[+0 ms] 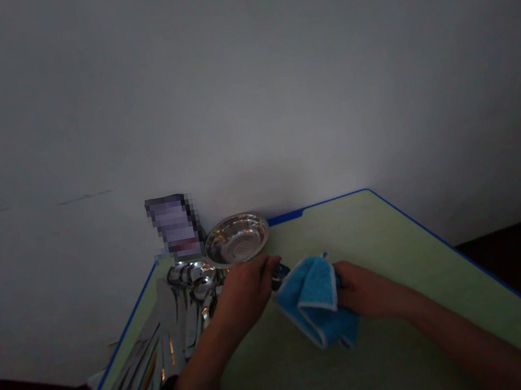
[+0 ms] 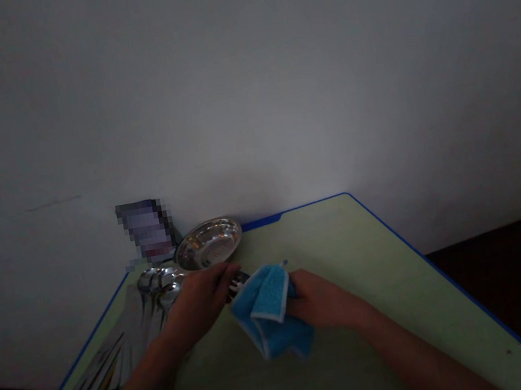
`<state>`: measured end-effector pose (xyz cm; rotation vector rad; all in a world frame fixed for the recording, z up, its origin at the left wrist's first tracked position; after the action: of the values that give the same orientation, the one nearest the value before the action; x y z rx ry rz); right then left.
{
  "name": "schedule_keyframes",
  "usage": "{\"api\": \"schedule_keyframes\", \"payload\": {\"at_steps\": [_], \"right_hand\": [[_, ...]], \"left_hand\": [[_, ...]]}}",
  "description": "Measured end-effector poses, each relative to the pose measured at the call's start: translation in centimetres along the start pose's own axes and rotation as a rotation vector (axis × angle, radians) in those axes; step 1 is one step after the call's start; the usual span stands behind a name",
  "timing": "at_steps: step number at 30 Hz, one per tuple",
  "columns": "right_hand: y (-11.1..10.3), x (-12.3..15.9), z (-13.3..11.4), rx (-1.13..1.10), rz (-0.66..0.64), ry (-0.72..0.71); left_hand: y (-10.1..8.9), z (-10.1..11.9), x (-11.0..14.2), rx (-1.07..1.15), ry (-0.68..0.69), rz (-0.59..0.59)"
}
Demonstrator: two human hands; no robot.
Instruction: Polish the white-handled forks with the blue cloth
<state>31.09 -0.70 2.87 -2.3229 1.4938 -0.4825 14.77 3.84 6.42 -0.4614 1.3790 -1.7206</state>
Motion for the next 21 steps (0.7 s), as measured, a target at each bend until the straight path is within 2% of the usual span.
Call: {"api": "schedule_keyframes", "payload": {"at_steps": [4,7,9,11,14,16,21], "right_hand": [[-1.6,0.9,-0.4,-0.007,-0.037,-0.024],[-2.1,1.3,-0.1,-0.016,-0.037,-0.027],[-1.8,1.3,0.2,-0.011,-0.041,-0.03],[-1.1,1.1,0.3,0.014,-0.039,-0.042],[-0.1,0.6,0.3,0.046,-0.011,-0.071],[0.1,0.3,0.1,0.048,0.002,-0.088],[-0.3,0.3,0.0,0.046,-0.021,-0.098]], "left_hand": [[-1.7,-0.4,-0.3,0.122,-0.048,0.063],[-1.7,-0.3,-0.2,0.198,-0.089,0.07],[-1.1,0.4,0.1,0.171,-0.092,0.033],[-0.4,1.5,0.3,0.127,-0.038,-0.031],[-0.2,2.5,0.4,-0.003,0.049,-0.029],[-0.5,2.4,0.2,-0.011,0.087,-0.001],[-1.1,0.8,-0.2,0.015,0.058,0.0]]}}
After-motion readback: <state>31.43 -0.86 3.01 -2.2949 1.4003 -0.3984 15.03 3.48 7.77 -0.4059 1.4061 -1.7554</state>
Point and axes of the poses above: each hand's wrist, its own x-axis away from the middle knuckle, its own y-axis out of the palm, z = x × y, the point moved 4 cm from there along -x, towards the middle knuckle, and after that the axes turned 7 degrees about y, right-handed, at the moved point
